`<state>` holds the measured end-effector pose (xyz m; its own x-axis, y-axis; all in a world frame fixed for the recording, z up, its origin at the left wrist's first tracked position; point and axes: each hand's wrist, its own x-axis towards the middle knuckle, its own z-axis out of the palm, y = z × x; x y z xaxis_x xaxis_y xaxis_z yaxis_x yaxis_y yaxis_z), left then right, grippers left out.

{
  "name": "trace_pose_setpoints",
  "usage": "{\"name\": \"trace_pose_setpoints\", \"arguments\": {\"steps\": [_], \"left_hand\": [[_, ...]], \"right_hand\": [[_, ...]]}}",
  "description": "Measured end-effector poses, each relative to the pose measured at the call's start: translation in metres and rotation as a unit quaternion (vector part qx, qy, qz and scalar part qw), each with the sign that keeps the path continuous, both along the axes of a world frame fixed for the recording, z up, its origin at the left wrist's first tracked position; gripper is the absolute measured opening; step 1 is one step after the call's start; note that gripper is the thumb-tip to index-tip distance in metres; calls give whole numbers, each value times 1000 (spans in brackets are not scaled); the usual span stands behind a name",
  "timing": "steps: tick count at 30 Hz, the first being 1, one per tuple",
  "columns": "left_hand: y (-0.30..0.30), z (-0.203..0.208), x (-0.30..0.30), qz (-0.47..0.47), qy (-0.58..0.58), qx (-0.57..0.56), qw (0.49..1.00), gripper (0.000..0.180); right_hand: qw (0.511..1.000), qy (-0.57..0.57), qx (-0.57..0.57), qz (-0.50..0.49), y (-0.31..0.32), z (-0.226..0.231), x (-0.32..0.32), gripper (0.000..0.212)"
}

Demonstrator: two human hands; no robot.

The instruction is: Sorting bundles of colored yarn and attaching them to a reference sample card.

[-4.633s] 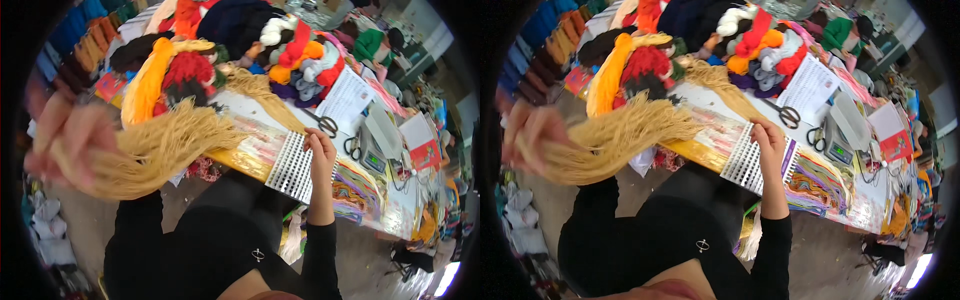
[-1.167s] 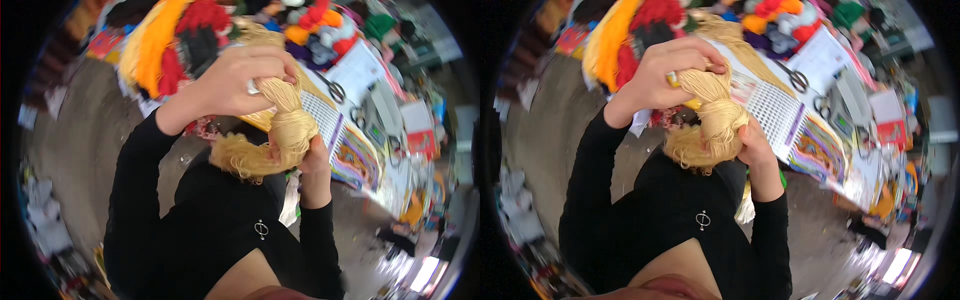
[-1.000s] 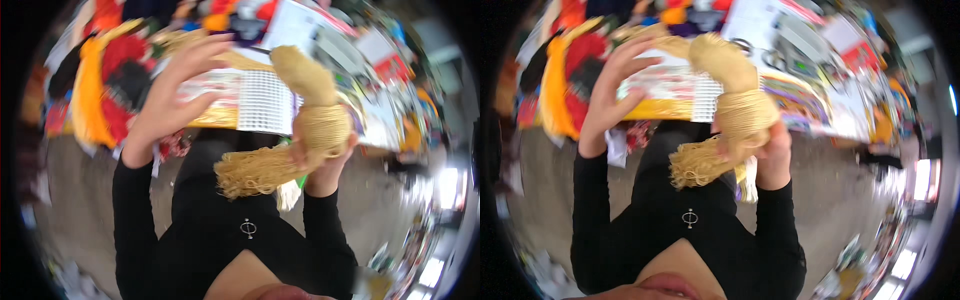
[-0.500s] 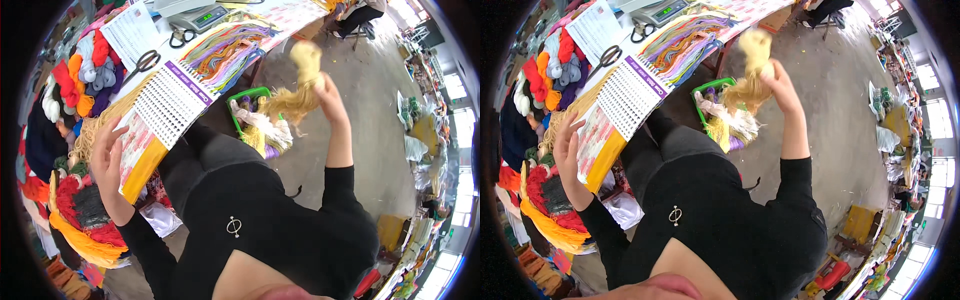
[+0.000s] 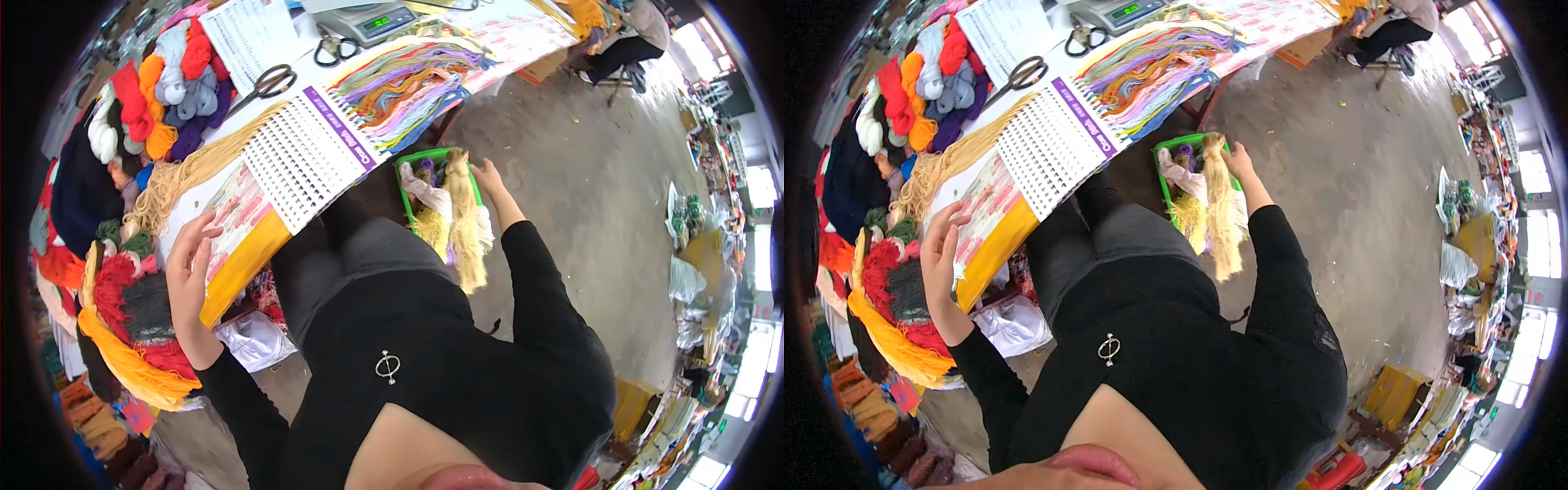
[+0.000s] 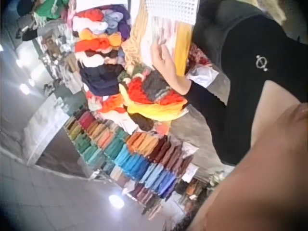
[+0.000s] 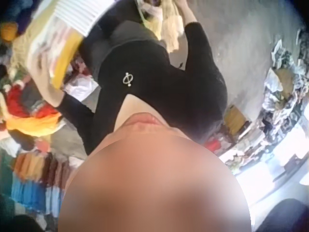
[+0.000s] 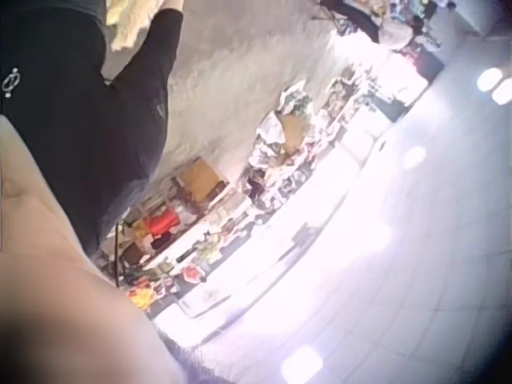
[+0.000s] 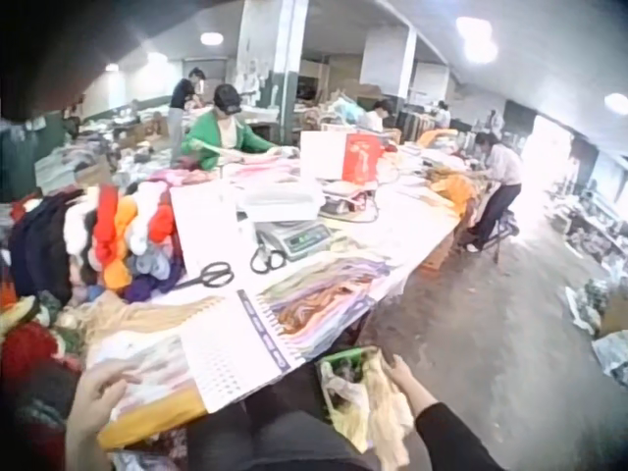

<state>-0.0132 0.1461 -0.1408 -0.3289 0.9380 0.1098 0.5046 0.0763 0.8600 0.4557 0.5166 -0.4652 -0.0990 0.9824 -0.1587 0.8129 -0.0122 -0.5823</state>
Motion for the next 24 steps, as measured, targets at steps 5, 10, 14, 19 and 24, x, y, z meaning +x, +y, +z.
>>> {"name": "trace_pose_setpoints", "arguments": {"steps": [5, 10, 14, 19, 24], "left_hand": [[-35, -17, -28, 58, 12, -12, 998, 29], [-93, -24, -49, 176, -4, 9, 984, 22], [-134, -1, -97, 275, 87, 66, 955, 20], [-221, 40, -196, 542, 320, 103, 770, 27], [-268, 17, -295, 723, 109, -102, 675, 53]], "right_hand": [[997, 71, -3, 41, 4, -71, 8, 37], [953, 98, -277, 72, -42, -112, 6, 23], [942, 32, -294, 158, -56, -140, 1, 22], [902, 166, -312, 246, -52, -87, -85, 20], [866, 220, -243, 379, -88, -6, -161, 29]]}}
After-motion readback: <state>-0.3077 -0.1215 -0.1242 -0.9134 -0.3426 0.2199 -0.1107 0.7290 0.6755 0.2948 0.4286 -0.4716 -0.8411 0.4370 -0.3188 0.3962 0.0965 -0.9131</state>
